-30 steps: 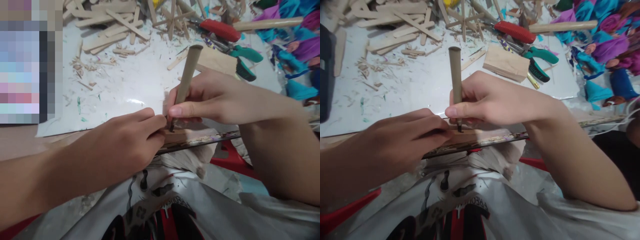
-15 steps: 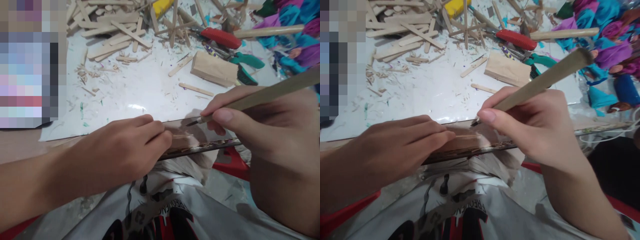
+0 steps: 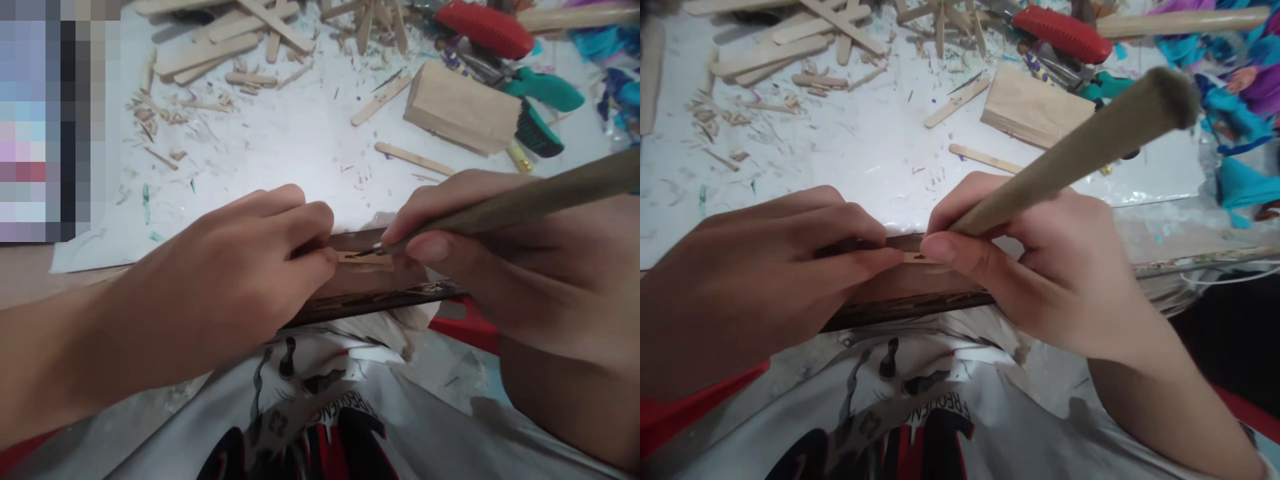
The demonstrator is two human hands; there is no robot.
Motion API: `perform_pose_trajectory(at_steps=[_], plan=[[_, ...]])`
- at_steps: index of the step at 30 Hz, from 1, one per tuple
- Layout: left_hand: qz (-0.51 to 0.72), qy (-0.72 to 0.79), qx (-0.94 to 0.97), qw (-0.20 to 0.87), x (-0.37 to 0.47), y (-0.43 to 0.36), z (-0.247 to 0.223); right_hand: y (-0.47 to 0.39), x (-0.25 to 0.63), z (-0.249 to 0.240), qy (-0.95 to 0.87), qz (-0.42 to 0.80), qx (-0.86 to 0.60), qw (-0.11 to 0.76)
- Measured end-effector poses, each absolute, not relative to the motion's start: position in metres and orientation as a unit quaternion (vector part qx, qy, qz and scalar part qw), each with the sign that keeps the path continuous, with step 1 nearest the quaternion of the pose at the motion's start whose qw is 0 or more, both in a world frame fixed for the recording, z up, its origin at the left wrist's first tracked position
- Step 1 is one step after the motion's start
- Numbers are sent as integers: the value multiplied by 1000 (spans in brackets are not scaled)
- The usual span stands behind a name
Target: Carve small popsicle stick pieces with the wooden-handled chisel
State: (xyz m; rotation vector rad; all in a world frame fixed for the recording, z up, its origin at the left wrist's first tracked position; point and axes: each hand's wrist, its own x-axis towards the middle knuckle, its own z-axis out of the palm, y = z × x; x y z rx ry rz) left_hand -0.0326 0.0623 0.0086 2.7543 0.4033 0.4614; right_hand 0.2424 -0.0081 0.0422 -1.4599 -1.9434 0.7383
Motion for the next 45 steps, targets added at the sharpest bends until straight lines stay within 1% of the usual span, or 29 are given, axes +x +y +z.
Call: perform_pose_trajectory(at_steps=[2,5,11,16,20,26,28,31,36,38,42,45], plan=[[154,135,967,151,-33,63,7,-6,241,43,-744,271,-550,267],[145,125,972,139,-35,65,6,-2,238,42,-752,276,-546,246],[128,129,972,152,-35,63,7,1,238,43,-767,291,-519,241],[158,133,967,152,-33,62,3,-2,240,46,-752,288,-541,243],[148,142,962,179,-33,61,2,-3,236,45,-744,310,-546,228],[181,135,950,218,-33,62,3,-4,245,47,-764,326,-516,211],[188,132,949,218,-32,63,3,-5,248,47,-761,324,-518,219],[193,128,954,190,-30,63,3,-5,248,45,-754,323,-518,244],[206,121,957,162,-31,62,2,-6,244,43,-762,331,-505,232],[209,121,956,165,-32,61,1,-6,244,44,-765,323,-507,230],[211,128,951,186,-31,62,1,-6,243,46,-762,313,-506,254],[200,126,956,172,-30,62,2,-5,242,46,-763,321,-503,248]])
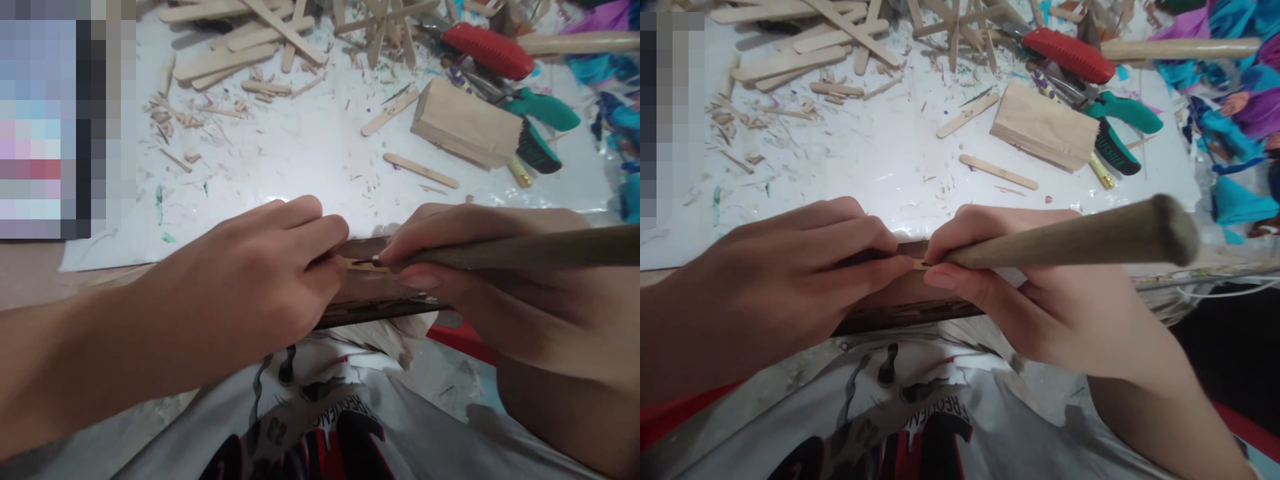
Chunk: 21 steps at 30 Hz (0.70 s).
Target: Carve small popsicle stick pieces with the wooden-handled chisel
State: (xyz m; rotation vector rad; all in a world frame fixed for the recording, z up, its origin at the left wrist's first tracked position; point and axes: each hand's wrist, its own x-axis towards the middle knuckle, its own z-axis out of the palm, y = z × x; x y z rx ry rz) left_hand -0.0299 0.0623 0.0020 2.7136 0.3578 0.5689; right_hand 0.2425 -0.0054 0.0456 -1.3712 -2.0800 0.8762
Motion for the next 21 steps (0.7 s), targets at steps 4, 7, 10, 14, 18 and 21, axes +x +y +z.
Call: perform_pose_trajectory(at_steps=[4,7,10,14,18,21], plan=[[188,122,961,161,-30,62,3,-8,242,44,-760,303,-521,244],[186,144,955,180,-30,62,2,-10,242,42,-759,277,-535,248],[180,150,954,186,-31,61,2,-11,242,40,-757,267,-544,245],[187,139,955,181,-31,59,3,-9,242,37,-770,260,-522,258],[189,173,945,205,-31,57,-1,-6,240,42,-782,265,-511,241],[215,190,922,261,-31,61,-4,-1,240,48,-784,309,-497,205]])
